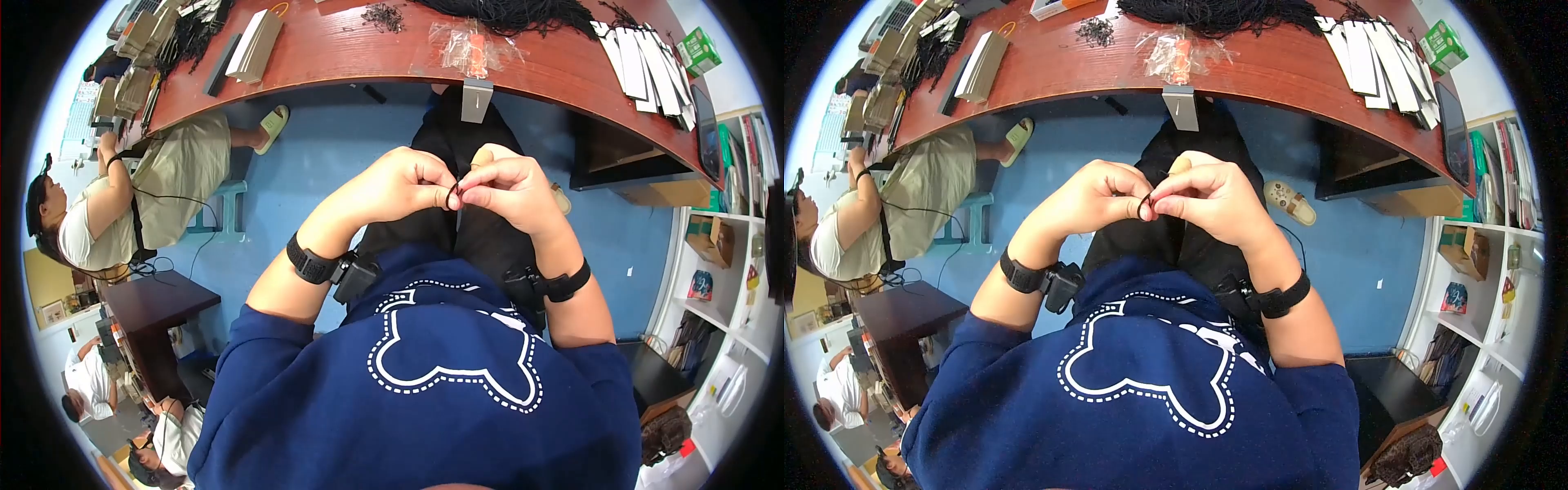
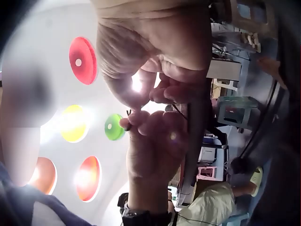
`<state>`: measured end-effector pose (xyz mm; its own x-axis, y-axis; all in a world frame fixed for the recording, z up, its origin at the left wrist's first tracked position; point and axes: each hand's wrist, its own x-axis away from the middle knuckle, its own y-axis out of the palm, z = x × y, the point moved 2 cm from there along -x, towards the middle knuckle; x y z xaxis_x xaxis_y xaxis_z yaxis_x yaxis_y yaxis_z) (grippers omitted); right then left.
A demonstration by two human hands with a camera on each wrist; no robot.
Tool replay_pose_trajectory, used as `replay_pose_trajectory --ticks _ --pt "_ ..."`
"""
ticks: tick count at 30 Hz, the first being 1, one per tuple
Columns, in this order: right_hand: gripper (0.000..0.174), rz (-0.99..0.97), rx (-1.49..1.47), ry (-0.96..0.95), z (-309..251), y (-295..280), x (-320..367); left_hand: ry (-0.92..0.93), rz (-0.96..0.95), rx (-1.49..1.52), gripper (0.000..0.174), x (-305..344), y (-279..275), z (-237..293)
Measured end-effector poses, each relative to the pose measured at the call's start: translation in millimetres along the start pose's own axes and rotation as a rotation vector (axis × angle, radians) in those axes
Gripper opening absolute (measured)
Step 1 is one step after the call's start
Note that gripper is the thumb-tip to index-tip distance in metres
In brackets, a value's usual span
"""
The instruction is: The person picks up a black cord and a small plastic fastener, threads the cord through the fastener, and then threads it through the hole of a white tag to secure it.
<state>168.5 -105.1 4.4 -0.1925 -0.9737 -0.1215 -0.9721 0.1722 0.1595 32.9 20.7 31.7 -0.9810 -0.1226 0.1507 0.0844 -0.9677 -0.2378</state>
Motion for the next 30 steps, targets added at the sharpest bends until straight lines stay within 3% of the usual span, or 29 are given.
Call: replay_pose_trajectory --ticks 7,9,10,12,15,16,17,19,21,25,30 --pt "0.007 -0.099 0.055 0.007 -6 10 1 -0.024 -0.105 -0.146 0.018 -2 -4 6" --pt "0.007 -0.116 -0.372 0.183 7 14 3 -0.057 -0.143 -0.149 0.016 -1 -4 7" --pt "0.007 -0.117 -0.373 0.184 12 13 4 -0.059 -0.142 -0.148 0.016 -1 -2 4" --pt "0.006 -0.078 -0.727 0.249 18 9 3 -0.109 -0.011 0.246 0.011 0 0 -4" --pt "0.007 0.039 -0.688 0.257 16 15 1 -0.122 0.123 0.175 0.007 -1 1 -3" --pt "0.006 0.141 -0.398 0.194 11 17 0 -0.074 0.224 -0.132 0.008 1 0 3" --pt "0.006 0.140 -0.398 0.195 6 16 1 -0.074 0.225 -0.132 0.008 2 2 5" --pt "0.006 0.168 0.483 -0.103 -10 13 2 -0.099 0.274 -0.201 0.008 5 4 6" --pt "0.006 0.183 0.530 -0.090 -24 16 4 -0.145 0.263 -0.079 0.008 7 5 4" --pt "0.007 0.188 0.711 -0.247 -35 19 6 -0.195 0.215 0.213 0.008 11 7 5" --pt "0.009 0.153 0.824 -0.362 -42 22 6 -0.163 0.240 0.075 0.008 13 7 6"
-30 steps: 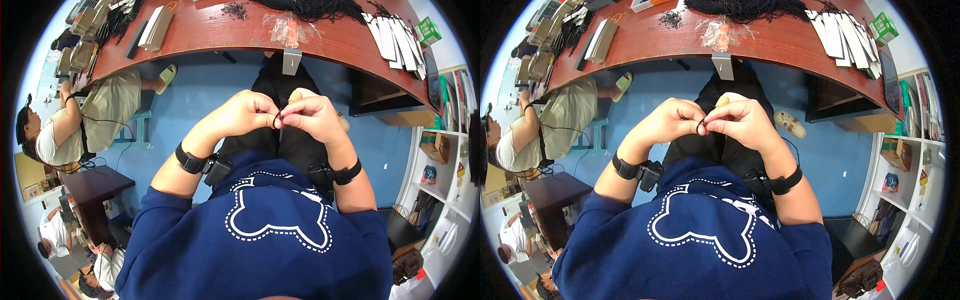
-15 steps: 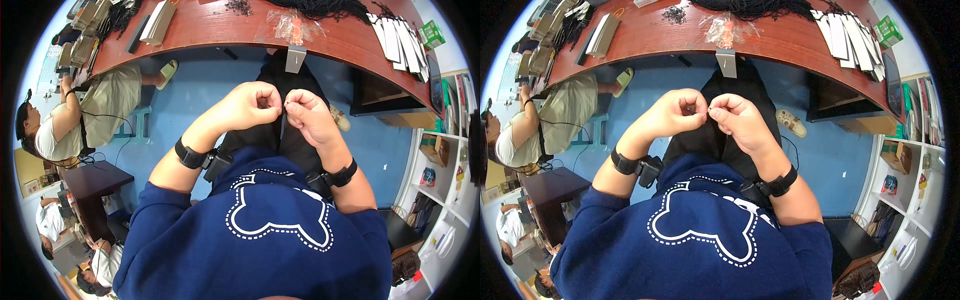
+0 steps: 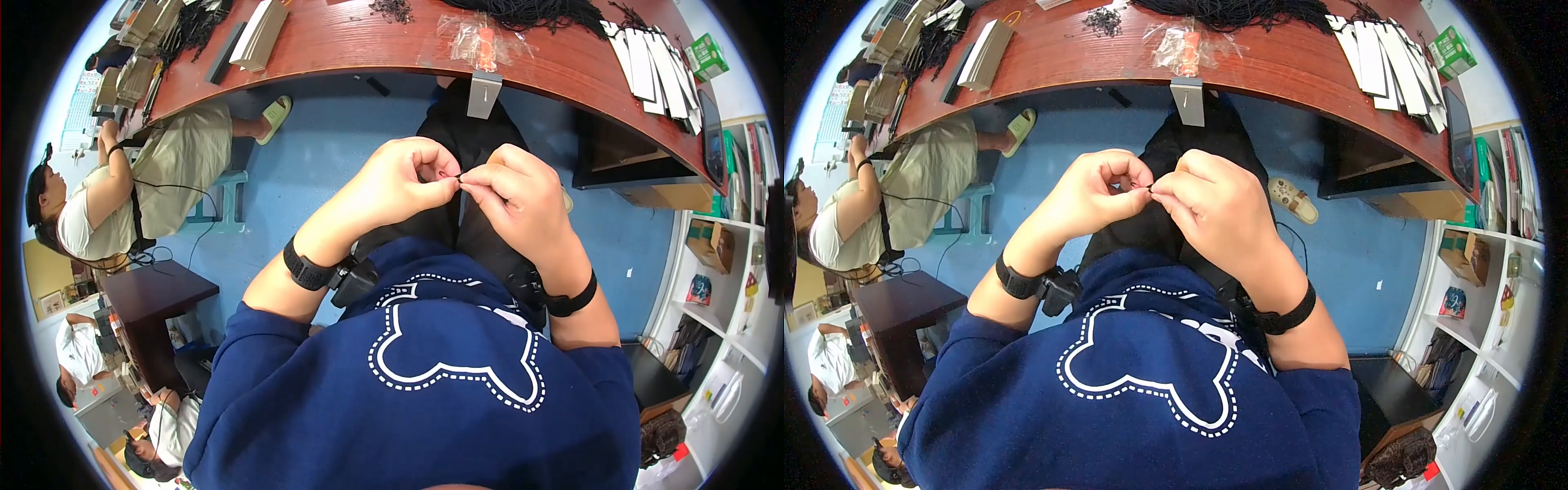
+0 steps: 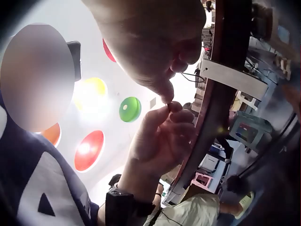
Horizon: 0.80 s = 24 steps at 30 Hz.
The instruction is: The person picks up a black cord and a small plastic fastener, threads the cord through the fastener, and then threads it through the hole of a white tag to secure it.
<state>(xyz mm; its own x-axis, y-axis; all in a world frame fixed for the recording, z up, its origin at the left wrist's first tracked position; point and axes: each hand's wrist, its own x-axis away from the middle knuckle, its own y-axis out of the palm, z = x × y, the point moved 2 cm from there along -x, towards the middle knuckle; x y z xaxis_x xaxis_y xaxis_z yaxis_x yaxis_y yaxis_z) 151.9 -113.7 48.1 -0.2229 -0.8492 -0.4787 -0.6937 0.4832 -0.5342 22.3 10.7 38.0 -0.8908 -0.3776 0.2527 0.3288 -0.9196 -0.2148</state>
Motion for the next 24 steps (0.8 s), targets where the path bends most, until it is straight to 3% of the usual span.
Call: replay_pose_trajectory --ticks 2,4,7,11,18,20,24 --pt "0.009 -0.017 0.063 -0.020 -1 -1 0 0.014 -0.001 -0.057 0.007 0 0 1" --pt "0.010 -0.011 0.096 -0.028 -3 -2 0 -0.108 -0.038 0.182 0.006 0 2 -1" --pt "0.010 0.003 0.155 -0.027 -7 -1 -1 -0.180 -0.017 0.193 0.007 0 2 1" --pt "0.009 0.025 0.234 -0.047 -10 1 -2 -0.179 -0.004 0.299 0.009 -2 6 -6" --pt "0.008 -0.088 0.179 -0.119 -3 -8 0 -0.191 -0.171 0.440 0.013 -1 11 -17" --pt "0.012 -0.147 -0.281 0.265 0 -12 0 -0.187 -0.184 0.476 0.013 0 11 -14" --pt "0.015 -0.072 -0.392 0.381 11 1 8 -0.091 -0.118 0.419 0.011 -1 10 -7"
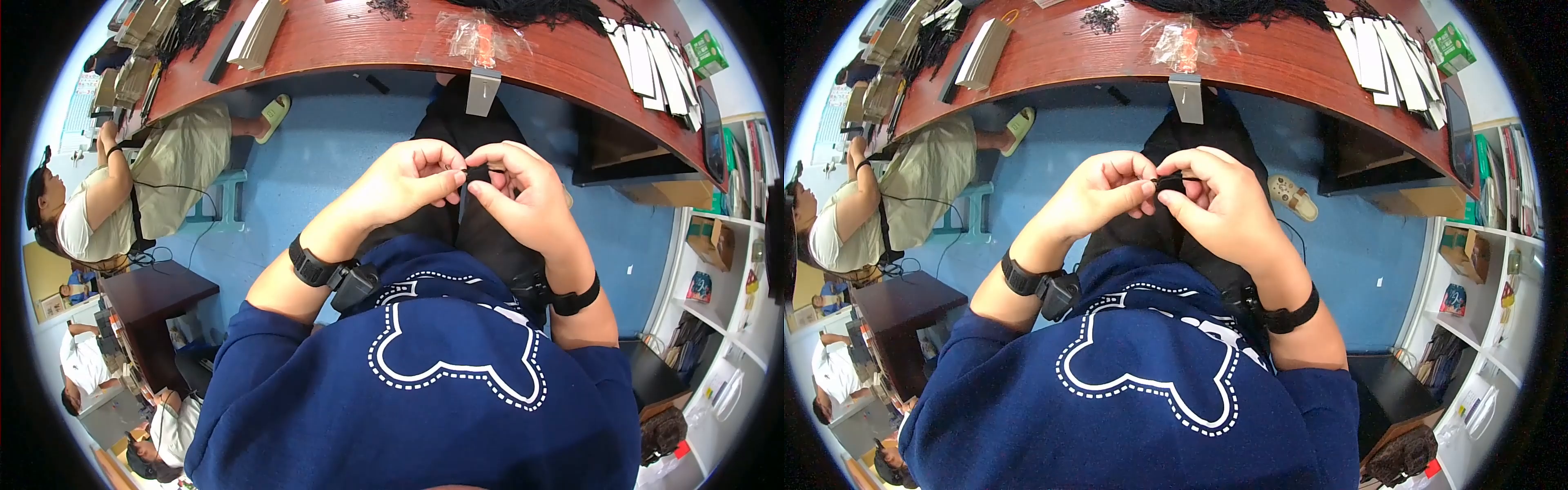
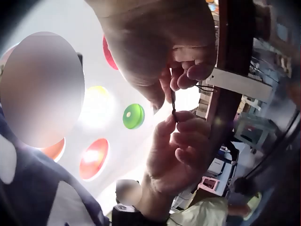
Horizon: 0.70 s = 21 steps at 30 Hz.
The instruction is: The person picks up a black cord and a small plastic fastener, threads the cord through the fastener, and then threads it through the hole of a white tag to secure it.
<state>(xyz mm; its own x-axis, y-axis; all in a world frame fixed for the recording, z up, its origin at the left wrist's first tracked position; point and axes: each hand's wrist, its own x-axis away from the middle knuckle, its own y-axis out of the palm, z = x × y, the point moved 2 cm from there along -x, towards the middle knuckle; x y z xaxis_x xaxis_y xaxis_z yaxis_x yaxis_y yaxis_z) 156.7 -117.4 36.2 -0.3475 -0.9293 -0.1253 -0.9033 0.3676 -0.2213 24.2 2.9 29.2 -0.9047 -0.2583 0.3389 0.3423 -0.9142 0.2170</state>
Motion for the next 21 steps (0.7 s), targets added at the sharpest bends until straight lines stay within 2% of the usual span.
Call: replay_pose_trajectory --ticks 5,7,8,10,13,16,17,19,21 --pt "0.011 0.065 0.019 0.016 7 3 1 0.073 0.034 -0.173 0.011 1 -1 2" --pt "0.009 0.081 0.024 0.006 5 4 0 0.229 0.106 -0.477 0.011 1 -1 7" --pt "0.010 0.078 0.036 0.011 3 4 0 0.229 0.107 -0.477 0.011 2 1 9" --pt "0.011 0.078 0.049 0.016 2 6 1 0.336 0.207 -0.707 0.011 5 5 19" --pt "0.010 0.159 0.120 -0.049 0 14 1 0.445 0.306 -0.855 0.012 7 12 21" --pt "0.010 0.270 0.206 -0.111 1 20 2 0.547 0.369 -0.876 0.012 9 18 25" --pt "0.010 0.315 0.125 -0.120 1 23 3 0.547 0.369 -0.876 0.012 9 18 24" --pt "0.009 0.360 0.046 -0.128 2 26 3 0.697 0.374 -0.879 0.010 9 17 21" --pt "0.010 0.432 0.073 -0.247 2 26 4 0.761 0.383 -0.864 0.008 8 20 17"
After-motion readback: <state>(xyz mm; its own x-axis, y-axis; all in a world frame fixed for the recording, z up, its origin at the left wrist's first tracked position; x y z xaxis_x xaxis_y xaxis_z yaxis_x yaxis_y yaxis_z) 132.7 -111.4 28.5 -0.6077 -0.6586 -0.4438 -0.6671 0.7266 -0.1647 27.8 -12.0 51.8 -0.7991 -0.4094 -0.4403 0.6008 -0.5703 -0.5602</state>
